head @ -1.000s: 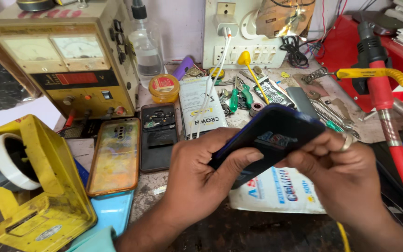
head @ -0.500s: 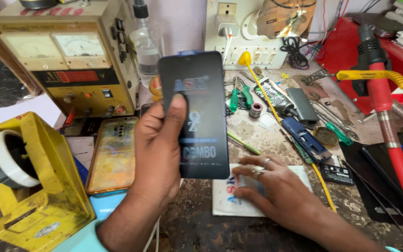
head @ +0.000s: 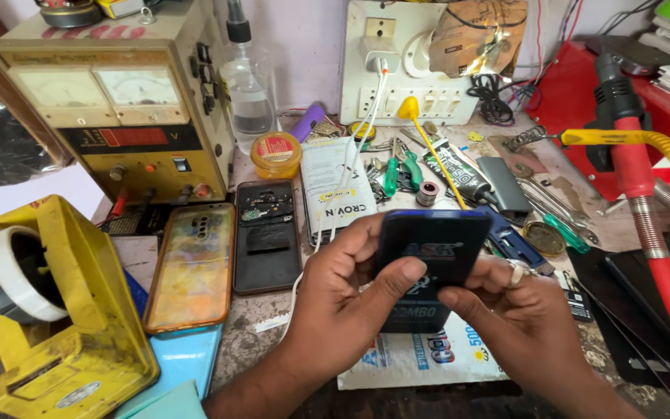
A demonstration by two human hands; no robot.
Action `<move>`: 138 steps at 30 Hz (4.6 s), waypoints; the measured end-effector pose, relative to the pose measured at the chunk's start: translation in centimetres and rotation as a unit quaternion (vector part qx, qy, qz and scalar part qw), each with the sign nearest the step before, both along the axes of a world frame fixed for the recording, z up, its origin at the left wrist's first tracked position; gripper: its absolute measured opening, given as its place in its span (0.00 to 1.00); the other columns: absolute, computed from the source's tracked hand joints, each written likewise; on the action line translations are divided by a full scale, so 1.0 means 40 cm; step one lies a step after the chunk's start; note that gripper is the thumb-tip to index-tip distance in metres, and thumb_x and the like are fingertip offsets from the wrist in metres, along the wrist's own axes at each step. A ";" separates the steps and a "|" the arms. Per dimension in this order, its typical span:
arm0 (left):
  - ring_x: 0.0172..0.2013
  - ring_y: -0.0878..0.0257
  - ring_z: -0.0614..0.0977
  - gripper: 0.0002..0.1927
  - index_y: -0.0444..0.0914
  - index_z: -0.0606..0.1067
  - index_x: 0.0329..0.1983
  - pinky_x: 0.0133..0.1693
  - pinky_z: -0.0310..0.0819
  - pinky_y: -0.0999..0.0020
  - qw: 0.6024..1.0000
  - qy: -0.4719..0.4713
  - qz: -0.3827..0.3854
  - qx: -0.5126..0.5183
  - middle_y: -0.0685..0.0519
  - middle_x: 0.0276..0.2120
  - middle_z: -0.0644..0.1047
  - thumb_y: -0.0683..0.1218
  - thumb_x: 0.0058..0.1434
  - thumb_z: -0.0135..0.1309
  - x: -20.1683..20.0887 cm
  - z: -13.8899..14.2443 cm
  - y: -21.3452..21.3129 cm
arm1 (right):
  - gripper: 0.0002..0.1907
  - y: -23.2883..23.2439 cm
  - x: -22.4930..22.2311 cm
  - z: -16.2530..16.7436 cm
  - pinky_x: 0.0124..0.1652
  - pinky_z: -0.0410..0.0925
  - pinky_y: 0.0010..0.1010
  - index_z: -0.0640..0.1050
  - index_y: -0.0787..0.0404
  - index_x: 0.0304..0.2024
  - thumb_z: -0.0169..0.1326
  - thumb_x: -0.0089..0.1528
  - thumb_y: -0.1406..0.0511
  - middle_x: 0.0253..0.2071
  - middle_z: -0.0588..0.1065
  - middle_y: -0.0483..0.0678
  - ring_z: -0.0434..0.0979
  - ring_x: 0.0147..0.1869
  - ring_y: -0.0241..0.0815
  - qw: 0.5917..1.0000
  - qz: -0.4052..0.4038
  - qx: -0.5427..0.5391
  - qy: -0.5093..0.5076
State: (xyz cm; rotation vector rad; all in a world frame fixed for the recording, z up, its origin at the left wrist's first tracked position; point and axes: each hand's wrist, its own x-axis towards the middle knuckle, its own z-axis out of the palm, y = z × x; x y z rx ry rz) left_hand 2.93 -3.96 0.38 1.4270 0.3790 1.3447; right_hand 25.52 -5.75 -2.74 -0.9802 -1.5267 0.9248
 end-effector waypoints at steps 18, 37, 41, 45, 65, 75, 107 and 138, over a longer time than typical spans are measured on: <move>0.41 0.72 0.84 0.10 0.35 0.81 0.51 0.45 0.80 0.75 0.983 0.087 0.117 0.115 0.49 0.41 0.86 0.41 0.67 0.61 -0.011 0.072 -0.038 | 0.20 -0.049 -0.013 0.136 0.40 0.70 0.21 0.81 0.69 0.54 0.62 0.57 0.77 0.44 0.81 0.48 0.77 0.42 0.30 0.991 -0.074 0.105 -0.034; 0.42 0.72 0.84 0.11 0.34 0.81 0.51 0.45 0.80 0.75 0.985 0.091 0.104 0.106 0.51 0.40 0.86 0.42 0.67 0.61 -0.009 0.068 -0.037 | 0.15 -0.040 -0.019 0.115 0.43 0.72 0.22 0.81 0.70 0.49 0.61 0.58 0.76 0.44 0.82 0.49 0.79 0.45 0.31 0.987 -0.107 0.114 -0.033; 0.44 0.73 0.82 0.17 0.34 0.77 0.58 0.47 0.79 0.76 0.992 0.073 0.070 0.073 0.51 0.43 0.85 0.41 0.67 0.60 -0.005 0.062 -0.013 | 0.21 -0.023 -0.026 0.121 0.41 0.72 0.23 0.80 0.70 0.54 0.64 0.58 0.75 0.45 0.81 0.51 0.78 0.44 0.32 0.989 -0.085 0.117 -0.038; 0.43 0.72 0.82 0.16 0.31 0.77 0.57 0.46 0.80 0.75 0.990 0.090 0.067 0.091 0.50 0.43 0.84 0.39 0.67 0.61 -0.001 0.056 0.009 | 0.18 0.002 -0.043 0.125 0.44 0.74 0.24 0.80 0.70 0.51 0.63 0.57 0.73 0.44 0.81 0.50 0.80 0.45 0.32 0.992 -0.081 0.098 0.006; 0.39 0.73 0.81 0.14 0.30 0.77 0.54 0.41 0.78 0.78 0.997 0.071 -0.008 -0.023 0.52 0.40 0.84 0.36 0.65 0.58 0.004 0.067 0.102 | 0.12 0.098 -0.053 0.130 0.43 0.73 0.24 0.81 0.69 0.47 0.61 0.60 0.73 0.39 0.82 0.49 0.78 0.41 0.30 0.996 -0.027 0.020 0.082; 0.40 0.73 0.81 0.11 0.30 0.79 0.52 0.42 0.79 0.76 0.998 0.062 -0.008 -0.015 0.53 0.40 0.84 0.38 0.67 0.57 -0.008 0.074 0.075 | 0.13 0.082 -0.055 0.133 0.44 0.74 0.25 0.82 0.68 0.47 0.63 0.59 0.72 0.42 0.83 0.49 0.79 0.44 0.31 0.997 -0.038 0.044 0.048; 0.34 0.75 0.81 0.11 0.31 0.80 0.50 0.36 0.78 0.77 0.994 0.096 0.033 -0.028 0.52 0.35 0.85 0.40 0.66 0.58 -0.013 0.087 0.055 | 0.19 0.069 -0.043 0.133 0.56 0.71 0.35 0.78 0.74 0.55 0.46 0.70 0.66 0.53 0.81 0.57 0.80 0.54 0.40 0.988 0.050 0.011 0.143; 0.35 0.75 0.80 0.11 0.31 0.80 0.50 0.37 0.77 0.78 0.997 0.058 0.056 -0.004 0.54 0.35 0.84 0.42 0.69 0.56 -0.003 0.064 0.056 | 0.15 0.101 -0.014 0.100 0.50 0.71 0.37 0.82 0.74 0.52 0.53 0.68 0.69 0.45 0.82 0.57 0.80 0.47 0.40 0.995 0.001 0.020 0.103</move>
